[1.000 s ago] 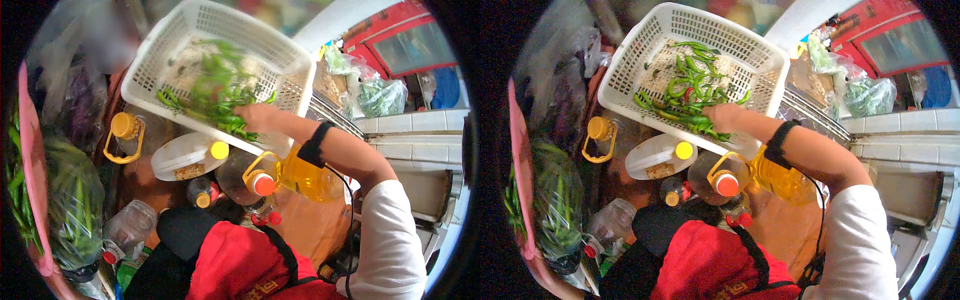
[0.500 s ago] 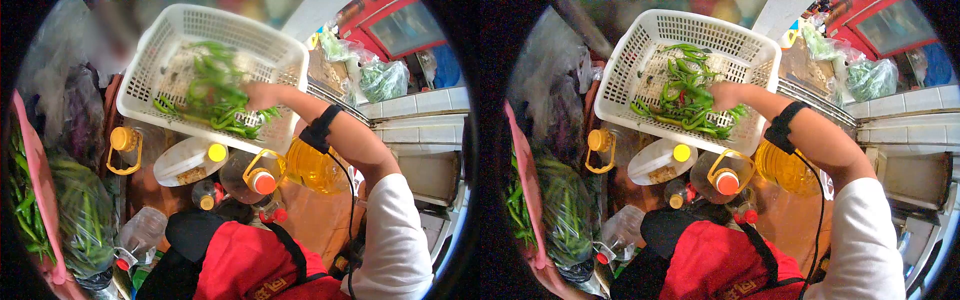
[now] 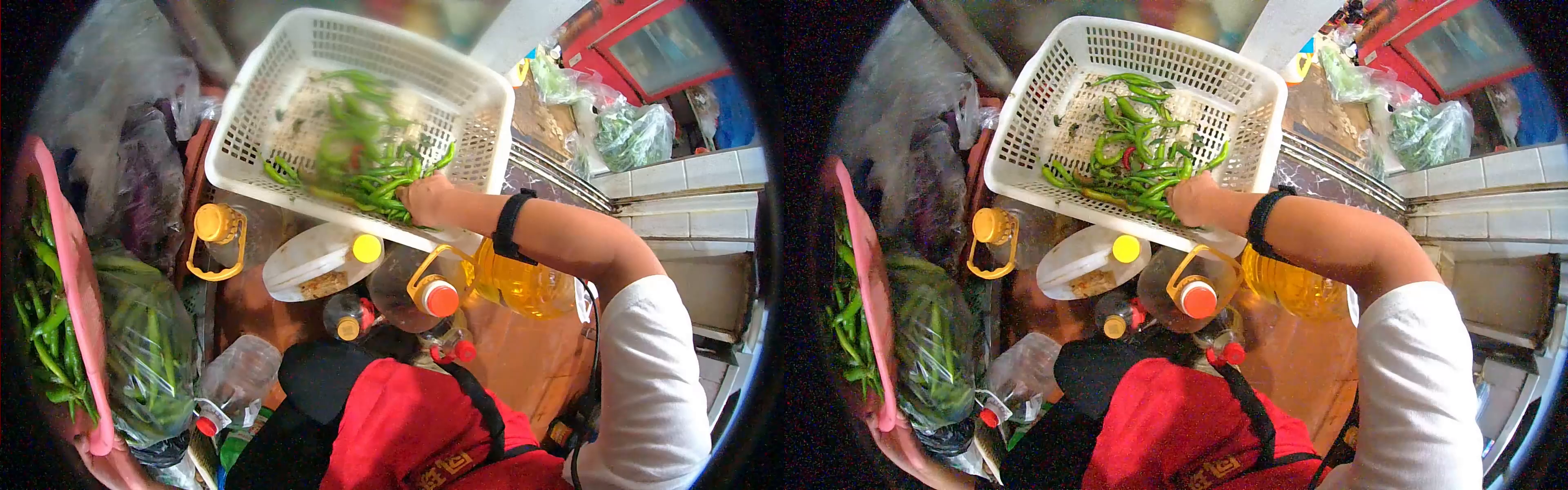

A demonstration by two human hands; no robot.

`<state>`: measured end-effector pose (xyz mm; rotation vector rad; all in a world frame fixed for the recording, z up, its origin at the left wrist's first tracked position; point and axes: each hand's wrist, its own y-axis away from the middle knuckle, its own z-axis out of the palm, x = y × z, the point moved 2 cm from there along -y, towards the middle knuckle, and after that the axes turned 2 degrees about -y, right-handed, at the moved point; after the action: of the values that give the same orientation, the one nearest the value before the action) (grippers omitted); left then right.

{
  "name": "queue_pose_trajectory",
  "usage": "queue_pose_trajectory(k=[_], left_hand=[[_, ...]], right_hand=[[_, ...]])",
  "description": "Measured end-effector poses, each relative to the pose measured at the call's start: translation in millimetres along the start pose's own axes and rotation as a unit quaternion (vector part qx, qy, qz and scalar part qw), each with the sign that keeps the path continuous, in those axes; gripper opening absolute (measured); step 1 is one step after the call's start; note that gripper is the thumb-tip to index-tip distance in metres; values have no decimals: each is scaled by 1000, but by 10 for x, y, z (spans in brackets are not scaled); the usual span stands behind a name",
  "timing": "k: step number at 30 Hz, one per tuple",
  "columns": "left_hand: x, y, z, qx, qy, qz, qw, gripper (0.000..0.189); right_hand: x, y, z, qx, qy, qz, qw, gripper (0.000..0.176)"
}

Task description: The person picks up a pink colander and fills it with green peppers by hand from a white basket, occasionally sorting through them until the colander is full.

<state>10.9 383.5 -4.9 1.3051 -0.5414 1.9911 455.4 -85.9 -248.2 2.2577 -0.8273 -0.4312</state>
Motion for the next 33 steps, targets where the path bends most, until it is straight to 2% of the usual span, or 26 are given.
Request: queue_pose_trajectory(k=[3,6,9,11,13,15,18,19,21,22,23,25,26,31,33], left_hand=[[-93,30,277,-48,27,-30,998,38],[-90,20,206,-7,35,-9,999,38],[-88,58,260,-29,-3,-25,999,38],[-70,40,162,-40,24,-16,999,38],[-64,30,114,-54,53,-9,997,38],[-63,32,156,-11,62,0,998,37],[-39,23,90,-29,80,-19,996,38],[-40,29,97,-28,80,-17,996,38],[-61,34,144,-5,68,-22,997,39],[-70,36,173,-5,68,-22,997,39],[-83,32,231,-29,63,-23,997,40],[-77,27,218,-53,58,-25,997,41],[-64,21,175,-40,58,-21,997,42],[-87,33,345,-30,29,-10,999,46],[-110,55,496,26,15,-38,999,47]], right_hand=[[-19,0,31,34,52,5,998,45],[-16,36,2,55,49,7,997,43],[-24,89,-145,60,4,30,998,41],[104,61,-361,176,-44,-4,983,37],[318,-73,-515,194,-111,-85,971,41],[435,-22,-694,190,-145,-74,968,48],[524,60,-907,136,-267,-189,935,44],[505,101,-976,137,-266,-190,935,44],[499,156,-1056,70,-442,-102,889,43],[490,149,-1073,110,-445,-123,880,43],[496,79,-1038,109,-446,-123,880,43],[498,-140,-936,229,-241,-153,931,44],[448,-205,-869,236,-192,-110,946,46],[68,-400,-683,309,-193,-29,931,37],[-23,-465,-665,311,-171,21,935,36]])
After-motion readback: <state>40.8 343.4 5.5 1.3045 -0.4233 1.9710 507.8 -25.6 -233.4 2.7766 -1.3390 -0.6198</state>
